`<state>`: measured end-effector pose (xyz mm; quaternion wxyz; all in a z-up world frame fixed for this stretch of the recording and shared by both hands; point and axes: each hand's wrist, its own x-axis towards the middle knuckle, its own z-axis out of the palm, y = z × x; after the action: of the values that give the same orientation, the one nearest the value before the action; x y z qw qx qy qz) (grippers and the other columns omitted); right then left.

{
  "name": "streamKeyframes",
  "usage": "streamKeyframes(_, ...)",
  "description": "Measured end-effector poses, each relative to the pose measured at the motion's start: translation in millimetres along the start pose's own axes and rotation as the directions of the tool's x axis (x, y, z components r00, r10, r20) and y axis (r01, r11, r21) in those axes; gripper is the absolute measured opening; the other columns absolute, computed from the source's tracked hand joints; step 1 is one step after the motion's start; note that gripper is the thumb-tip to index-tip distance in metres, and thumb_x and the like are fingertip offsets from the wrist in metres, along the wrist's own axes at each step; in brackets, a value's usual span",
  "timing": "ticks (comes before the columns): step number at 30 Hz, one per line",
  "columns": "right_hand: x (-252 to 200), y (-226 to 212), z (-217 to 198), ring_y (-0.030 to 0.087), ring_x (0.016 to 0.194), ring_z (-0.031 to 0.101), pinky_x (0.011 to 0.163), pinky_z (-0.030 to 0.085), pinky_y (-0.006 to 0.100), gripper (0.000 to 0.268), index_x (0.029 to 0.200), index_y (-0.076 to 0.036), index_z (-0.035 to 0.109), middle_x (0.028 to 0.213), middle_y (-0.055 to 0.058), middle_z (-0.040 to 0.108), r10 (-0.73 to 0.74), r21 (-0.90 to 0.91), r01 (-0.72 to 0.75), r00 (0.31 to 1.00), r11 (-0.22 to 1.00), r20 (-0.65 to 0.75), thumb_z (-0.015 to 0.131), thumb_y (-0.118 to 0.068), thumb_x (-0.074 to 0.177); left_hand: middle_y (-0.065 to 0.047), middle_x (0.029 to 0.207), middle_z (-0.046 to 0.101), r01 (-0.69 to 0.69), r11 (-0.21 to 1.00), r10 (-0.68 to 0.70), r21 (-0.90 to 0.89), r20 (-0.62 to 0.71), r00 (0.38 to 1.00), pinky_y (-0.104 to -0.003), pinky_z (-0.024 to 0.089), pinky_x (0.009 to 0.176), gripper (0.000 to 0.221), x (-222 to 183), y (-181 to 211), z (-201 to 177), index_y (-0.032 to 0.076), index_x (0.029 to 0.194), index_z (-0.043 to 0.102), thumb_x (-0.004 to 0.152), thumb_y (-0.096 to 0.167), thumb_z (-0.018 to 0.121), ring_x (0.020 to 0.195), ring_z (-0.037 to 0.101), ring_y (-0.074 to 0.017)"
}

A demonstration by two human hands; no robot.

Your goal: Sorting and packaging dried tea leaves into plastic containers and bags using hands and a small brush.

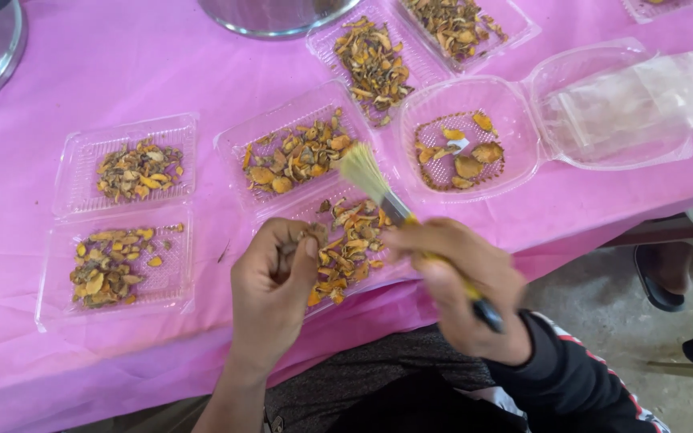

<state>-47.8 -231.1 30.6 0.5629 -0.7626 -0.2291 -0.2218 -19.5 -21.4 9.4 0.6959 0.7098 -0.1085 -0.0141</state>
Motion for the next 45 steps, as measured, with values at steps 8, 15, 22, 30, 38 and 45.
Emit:
streamKeyframes(8, 9, 18, 34, 0.025, 0.108, 0.073, 0.098, 0.058, 0.032, 0.027, 0.128, -0.001, 0.064, 0.121, 0.017, 0.07, 0.075, 0.113, -0.086, 0.993, 0.99, 0.095, 0.059, -0.009, 0.103, 0.0, 0.077, 0.058, -0.035, 0.993, 0.027, 0.114, 0.075, 0.997, -0.021, 0.039, 0.051, 0.032, -10, 5, 11, -0.002, 0.123, 0.063, 0.103, 0.022, 0.055, 0.061, 0.045, -0.0046)
streamKeyframes(15, 8, 22, 37, 0.019, 0.094, 0.072, 0.089, 0.061, 0.026, 0.031, 0.132, 0.0, 0.062, 0.116, 0.015, 0.067, 0.003, -0.019, -0.002, 0.998, 1.0, 0.069, 0.062, 0.005, 0.101, -0.012, 0.149, 0.054, 0.073, 0.994, -0.092, 0.085, 0.248, 0.964, -0.025, 0.052, 0.096, 0.061, -7, 19, 5, 0.0, 0.156, 0.033, 0.103, 0.027, 0.047, 0.113, 0.061, -0.0103)
streamKeyframes(22, 33, 19, -15, 0.012, 0.074, 0.07, 0.087, 0.055, 0.028, 0.014, 0.112, -0.008, 0.073, 0.113, 0.006, 0.077, 0.022, -0.331, 0.014, 0.994, 0.943, 0.104, 0.068, -0.002, 0.1, -0.011, 0.14, 0.064, 0.083, 0.947, -0.174, 0.311, 0.277, 0.945, -0.028, 0.05, 0.064, 0.068, 0, 9, -17, 0.006, 0.16, 0.025, 0.101, 0.034, 0.045, 0.068, 0.052, -0.0083)
streamKeyframes(30, 49, 59, -65, 0.025, 0.08, 0.049, 0.075, 0.039, 0.034, 0.008, 0.122, 0.013, 0.072, 0.092, 0.016, 0.053, 0.027, -0.551, 0.004, 0.999, 0.835, 0.047, 0.067, 0.009, 0.117, -0.011, 0.103, 0.063, -0.192, 0.788, 0.194, 0.585, 0.06, 0.979, -0.032, 0.051, 0.07, 0.027, 10, -36, -62, -0.003, 0.126, 0.055, 0.107, 0.015, 0.047, 0.077, 0.059, -0.0164)
streamKeyframes(38, 40, 61, 1, 0.028, 0.111, 0.066, 0.093, 0.06, 0.035, 0.065, 0.14, 0.003, 0.054, 0.132, 0.02, 0.059, -0.058, -0.156, 0.178, 0.816, 0.972, 0.575, 0.045, 0.028, 0.081, -0.019, 0.117, 0.063, -0.182, 0.795, 0.126, 0.579, 0.136, 0.983, -0.041, 0.054, 0.088, 0.029, 12, -32, -63, -0.005, 0.126, 0.053, 0.106, 0.016, 0.047, 0.102, 0.067, -0.0293)
streamKeyframes(45, 55, 57, 47, 0.032, 0.107, 0.061, 0.103, 0.044, 0.048, 0.072, 0.133, -0.001, 0.055, 0.12, 0.01, 0.054, 0.01, -0.23, 0.299, 0.591, 0.926, 0.806, 0.051, 0.022, 0.065, -0.02, 0.12, 0.063, -0.182, 0.814, 0.097, 0.552, 0.18, 0.979, -0.043, 0.051, 0.092, 0.029, 9, -32, -66, -0.003, 0.128, 0.05, 0.105, 0.015, 0.049, 0.109, 0.064, -0.0322)
